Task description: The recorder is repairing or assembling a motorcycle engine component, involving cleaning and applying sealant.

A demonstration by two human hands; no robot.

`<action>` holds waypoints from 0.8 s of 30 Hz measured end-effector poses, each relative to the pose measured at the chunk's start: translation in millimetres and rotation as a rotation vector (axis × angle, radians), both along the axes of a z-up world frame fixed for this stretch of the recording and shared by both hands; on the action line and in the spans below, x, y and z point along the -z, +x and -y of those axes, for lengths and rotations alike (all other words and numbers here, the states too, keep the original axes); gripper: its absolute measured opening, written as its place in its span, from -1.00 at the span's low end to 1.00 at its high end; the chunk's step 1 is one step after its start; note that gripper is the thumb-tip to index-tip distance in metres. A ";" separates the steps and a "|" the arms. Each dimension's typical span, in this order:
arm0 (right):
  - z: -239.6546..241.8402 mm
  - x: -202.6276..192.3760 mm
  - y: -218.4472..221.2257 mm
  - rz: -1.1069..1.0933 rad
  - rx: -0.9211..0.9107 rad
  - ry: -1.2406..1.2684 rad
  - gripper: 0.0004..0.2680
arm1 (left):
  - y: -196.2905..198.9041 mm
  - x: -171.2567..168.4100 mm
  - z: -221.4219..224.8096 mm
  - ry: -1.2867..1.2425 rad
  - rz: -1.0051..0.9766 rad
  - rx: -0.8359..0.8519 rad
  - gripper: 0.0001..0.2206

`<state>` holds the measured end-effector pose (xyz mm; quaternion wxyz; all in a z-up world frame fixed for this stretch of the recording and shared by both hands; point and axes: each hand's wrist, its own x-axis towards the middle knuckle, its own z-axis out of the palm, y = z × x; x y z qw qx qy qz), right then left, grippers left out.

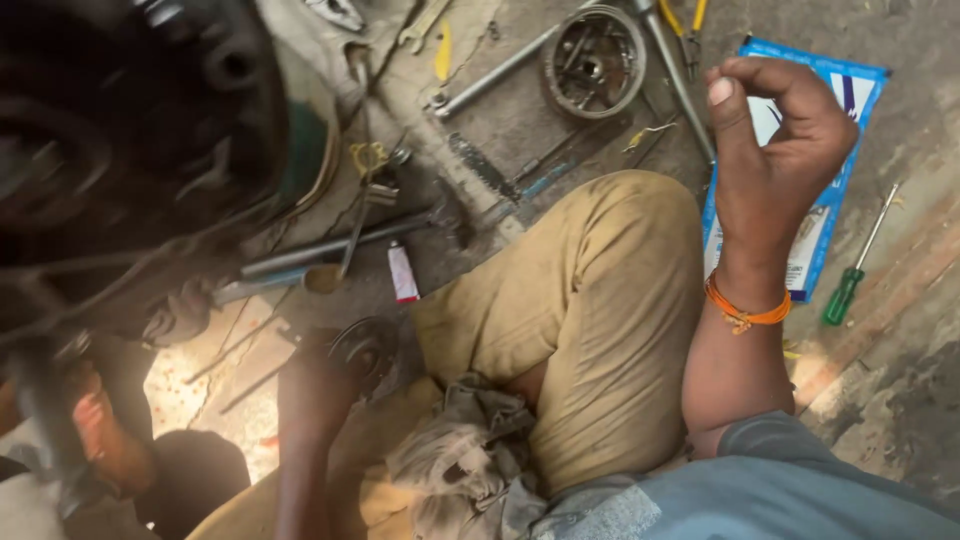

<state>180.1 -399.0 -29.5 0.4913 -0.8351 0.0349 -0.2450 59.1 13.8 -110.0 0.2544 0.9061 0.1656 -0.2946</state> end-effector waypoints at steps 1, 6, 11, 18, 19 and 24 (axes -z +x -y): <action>15.8 18.5 -3.8 -0.023 -0.014 -0.007 -0.95 | 3.5 -2.2 2.4 -0.002 -0.057 -0.066 -0.69; 34.3 56.0 20.6 -0.109 -0.134 -0.098 -0.96 | -2.6 17.6 -9.8 -0.004 -0.055 -0.157 -0.69; 4.6 78.5 106.3 -0.063 -0.483 -0.460 -0.93 | -2.8 23.5 -12.0 0.092 0.347 0.169 -0.72; -39.2 118.0 184.7 -0.108 -0.699 -0.828 -0.90 | 10.4 16.3 -0.5 0.044 0.139 -0.110 -0.51; -42.1 121.1 189.6 -0.188 -0.727 -0.872 -0.90 | 5.4 24.9 -3.5 0.066 0.170 -0.071 -0.50; -53.5 116.7 196.8 -0.431 -0.790 -0.914 -0.91 | 6.9 27.6 -1.9 0.136 0.128 -0.049 -0.47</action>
